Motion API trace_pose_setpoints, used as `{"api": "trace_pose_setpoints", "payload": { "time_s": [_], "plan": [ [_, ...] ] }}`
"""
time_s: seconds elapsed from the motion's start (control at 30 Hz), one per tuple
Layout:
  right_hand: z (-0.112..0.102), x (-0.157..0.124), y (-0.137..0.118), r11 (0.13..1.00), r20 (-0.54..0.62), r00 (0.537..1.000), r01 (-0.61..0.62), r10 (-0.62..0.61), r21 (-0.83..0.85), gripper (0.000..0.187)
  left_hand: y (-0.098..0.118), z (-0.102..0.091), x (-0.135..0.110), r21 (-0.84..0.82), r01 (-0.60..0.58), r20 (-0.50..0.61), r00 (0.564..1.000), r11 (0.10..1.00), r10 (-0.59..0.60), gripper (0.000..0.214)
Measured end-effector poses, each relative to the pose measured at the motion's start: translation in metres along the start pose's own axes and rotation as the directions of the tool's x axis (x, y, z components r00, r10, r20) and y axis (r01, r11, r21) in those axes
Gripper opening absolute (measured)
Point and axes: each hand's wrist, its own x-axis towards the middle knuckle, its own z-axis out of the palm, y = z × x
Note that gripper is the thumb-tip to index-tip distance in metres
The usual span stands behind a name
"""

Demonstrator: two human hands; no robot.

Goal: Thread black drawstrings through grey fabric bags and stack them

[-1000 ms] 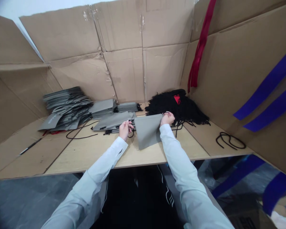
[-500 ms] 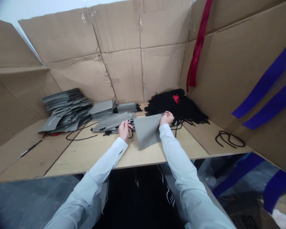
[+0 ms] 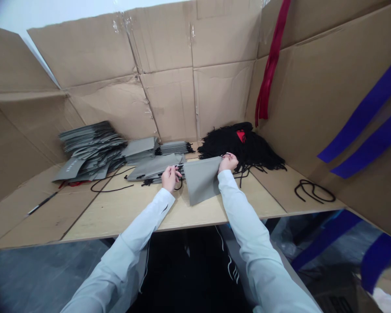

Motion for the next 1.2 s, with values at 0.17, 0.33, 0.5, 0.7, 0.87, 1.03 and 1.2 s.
{"api": "trace_pose_setpoints", "payload": {
  "time_s": [0.17,0.33,0.5,0.7,0.87,1.03,1.2],
  "plan": [
    [0.0,-0.001,-0.001,1.0,0.012,1.0,-0.002,0.001,0.025,0.016,0.0,0.0,0.0,0.001,0.001,0.007,1.0,1.0,-0.001,0.027],
    [0.002,0.003,0.004,0.997,0.014,1.0,-0.019,0.018,0.068,0.016,0.002,0.0,-0.001,-0.002,-0.006,0.025,1.0,1.0,0.006,0.027],
    [0.002,0.005,0.007,1.0,0.004,1.0,-0.003,0.003,0.028,0.015,0.002,0.0,-0.002,-0.019,-0.01,0.056,0.998,1.0,0.011,0.029],
    [0.001,0.0,0.001,1.0,0.007,1.0,-0.001,0.001,0.028,0.016,0.0,-0.001,0.002,0.01,0.006,0.019,1.0,1.0,-0.006,0.028],
    [0.0,-0.002,-0.004,0.998,0.009,1.0,-0.005,0.005,0.062,0.016,0.001,-0.001,0.002,0.003,0.002,-0.004,1.0,1.0,-0.002,0.029],
    [0.001,-0.006,-0.005,0.999,0.018,1.0,0.022,-0.022,0.042,0.015,0.0,0.001,0.003,-0.041,0.053,0.03,0.998,0.998,-0.052,0.027],
    [0.004,-0.006,-0.001,0.997,0.05,0.998,0.028,-0.032,0.079,0.015,0.005,0.002,0.003,-0.133,0.152,0.074,0.987,0.979,-0.144,0.029]
  ]
}}
